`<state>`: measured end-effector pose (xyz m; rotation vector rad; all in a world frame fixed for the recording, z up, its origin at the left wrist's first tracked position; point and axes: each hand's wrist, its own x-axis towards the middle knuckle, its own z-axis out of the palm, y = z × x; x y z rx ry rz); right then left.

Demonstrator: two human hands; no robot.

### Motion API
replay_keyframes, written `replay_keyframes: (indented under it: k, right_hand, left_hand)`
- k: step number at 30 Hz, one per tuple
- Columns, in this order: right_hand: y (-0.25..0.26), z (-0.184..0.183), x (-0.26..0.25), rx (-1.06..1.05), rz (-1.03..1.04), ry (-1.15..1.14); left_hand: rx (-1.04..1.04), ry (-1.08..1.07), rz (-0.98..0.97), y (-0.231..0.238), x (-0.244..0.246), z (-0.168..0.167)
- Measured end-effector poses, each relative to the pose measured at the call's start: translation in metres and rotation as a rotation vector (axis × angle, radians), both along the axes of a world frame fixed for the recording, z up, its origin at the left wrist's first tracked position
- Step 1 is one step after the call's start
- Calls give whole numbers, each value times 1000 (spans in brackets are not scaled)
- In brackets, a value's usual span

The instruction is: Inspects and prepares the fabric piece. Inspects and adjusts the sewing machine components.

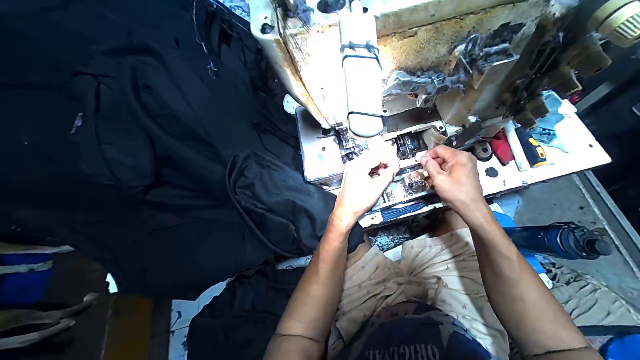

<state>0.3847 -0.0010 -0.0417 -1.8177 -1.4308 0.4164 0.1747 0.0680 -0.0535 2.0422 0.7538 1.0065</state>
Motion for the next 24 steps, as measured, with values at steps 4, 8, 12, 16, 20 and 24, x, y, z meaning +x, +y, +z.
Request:
replay_keyframes:
  k: [4, 8, 12, 16, 20, 24]
  right_hand:
    - [-8, 3, 9, 31, 66, 264]
    - [-2, 1, 3, 199, 165, 235]
    - [6, -1, -6, 355, 308, 337]
    - [6, -3, -5, 332, 259, 462]
    - [1, -2, -1, 264, 202, 381]
    - [-4, -4, 3, 245, 191, 340]
  left_hand:
    - [23, 14, 5, 0, 2, -2]
    - [25, 12, 0, 1, 7, -2]
    - [44, 15, -4, -1, 8, 0]
    - [114, 43, -14, 4, 9, 1]
    - [214, 106, -17, 10, 11, 0]
    - [339, 215, -37, 14, 15, -1]
